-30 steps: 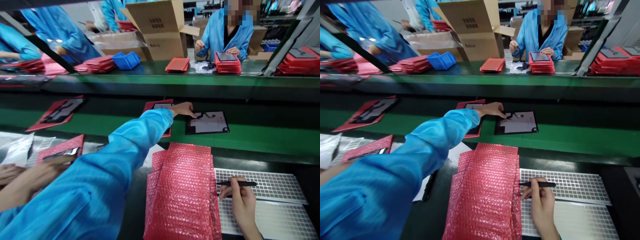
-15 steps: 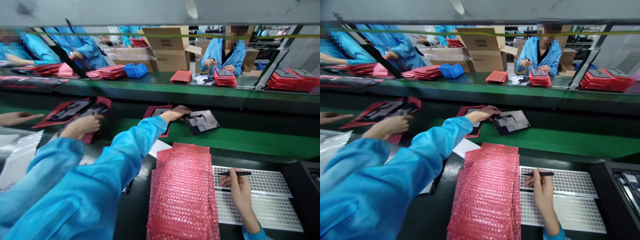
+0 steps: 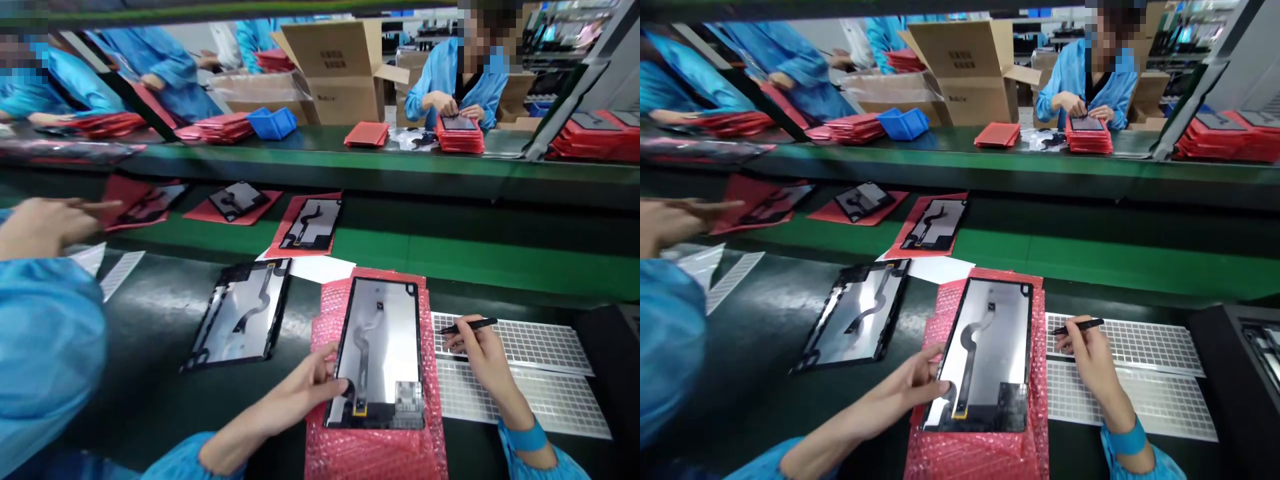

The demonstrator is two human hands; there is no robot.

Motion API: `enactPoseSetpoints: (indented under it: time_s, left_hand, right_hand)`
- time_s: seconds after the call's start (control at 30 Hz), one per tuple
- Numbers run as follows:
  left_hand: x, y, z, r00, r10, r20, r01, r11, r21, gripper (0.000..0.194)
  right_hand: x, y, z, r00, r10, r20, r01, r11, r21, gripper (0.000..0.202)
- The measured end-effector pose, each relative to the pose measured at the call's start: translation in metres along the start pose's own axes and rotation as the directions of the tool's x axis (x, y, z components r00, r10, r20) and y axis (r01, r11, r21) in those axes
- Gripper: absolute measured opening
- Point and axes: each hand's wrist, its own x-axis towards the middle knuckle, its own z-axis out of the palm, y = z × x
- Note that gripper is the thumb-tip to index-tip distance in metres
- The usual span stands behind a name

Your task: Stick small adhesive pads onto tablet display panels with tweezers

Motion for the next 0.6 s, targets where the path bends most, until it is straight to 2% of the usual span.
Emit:
enactPoseSetpoints:
  time_s: [0.07, 0.13, 0.17, 0.2, 0.23, 0.27, 0.33, 0.37, 0.4, 0.43, 0.47, 0.5, 0.53, 0.6]
  left_hand:
    - [-0.003, -0.013, 0.001, 1.000, 0.007, 0.022, -0.009, 0.996, 0.085, 0.067]
    - [-0.005, -0.014, -0.003, 0.998, 0.060, -0.034, -0.046, 0.948, 0.314, 0.062]
    - [-0.006, -0.010, -0.006, 0.990, 0.109, -0.092, -0.052, 0.874, 0.483, 0.060]
    - [-0.008, -0.005, -0.008, 0.973, 0.180, -0.145, -0.045, 0.762, 0.647, 0.058]
    - [-0.009, 0.001, -0.008, 0.950, 0.264, -0.167, -0.042, 0.638, 0.769, 0.054]
    - [-0.010, 0.008, -0.005, 0.926, 0.350, -0.142, -0.075, 0.540, 0.838, 0.048]
    - [-0.008, 0.021, 0.010, 0.863, 0.503, 0.056, -0.287, 0.394, 0.873, 0.033]
    - [-0.005, 0.027, 0.022, 0.800, 0.567, 0.198, -0.428, 0.307, 0.850, 0.030]
    - [0.000, 0.032, 0.037, 0.718, 0.607, 0.340, -0.550, 0.195, 0.812, 0.030]
    - [0.006, 0.037, 0.052, 0.637, 0.609, 0.472, -0.637, 0.072, 0.768, 0.032]
    - [0.012, 0.040, 0.067, 0.579, 0.577, 0.577, -0.683, -0.044, 0.729, 0.036]
    - [0.020, 0.041, 0.082, 0.551, 0.528, 0.646, -0.696, -0.136, 0.705, 0.041]
    - [0.026, 0.042, 0.094, 0.547, 0.478, 0.687, -0.691, -0.204, 0.693, 0.047]
    - [0.038, 0.038, 0.112, 0.585, 0.413, 0.698, -0.647, -0.280, 0.709, 0.055]
  right_hand:
    - [0.000, -0.001, 0.000, 1.000, -0.005, 0.009, 0.006, 0.999, -0.037, 0.051]
    - [0.000, -0.003, 0.000, 1.000, -0.011, 0.015, 0.012, 0.997, -0.074, 0.050]
    - [0.000, -0.004, 0.000, 1.000, -0.012, 0.018, 0.014, 0.996, -0.091, 0.050]
    - [0.001, -0.006, 0.001, 1.000, -0.013, 0.022, 0.015, 0.994, -0.106, 0.050]
    - [0.001, -0.007, 0.002, 1.000, -0.013, 0.028, 0.016, 0.993, -0.121, 0.051]
    - [0.002, -0.008, 0.004, 0.999, -0.013, 0.033, 0.017, 0.991, -0.134, 0.051]
    - [0.003, -0.010, 0.007, 0.999, -0.011, 0.042, 0.017, 0.987, -0.157, 0.052]
    - [0.004, -0.011, 0.009, 0.999, -0.009, 0.045, 0.017, 0.986, -0.168, 0.052]
    - [0.004, -0.012, 0.010, 0.999, -0.007, 0.045, 0.015, 0.984, -0.179, 0.052]
    - [0.005, -0.012, 0.010, 0.999, -0.005, 0.043, 0.013, 0.982, -0.190, 0.051]
    - [0.005, -0.013, 0.010, 0.999, -0.002, 0.039, 0.010, 0.980, -0.200, 0.051]
    - [0.005, -0.013, 0.010, 0.999, 0.002, 0.034, 0.006, 0.978, -0.210, 0.050]
    - [0.005, -0.013, 0.009, 1.000, 0.005, 0.029, 0.001, 0.976, -0.219, 0.049]
    - [0.004, -0.013, 0.007, 1.000, 0.015, 0.018, -0.011, 0.973, -0.231, 0.048]
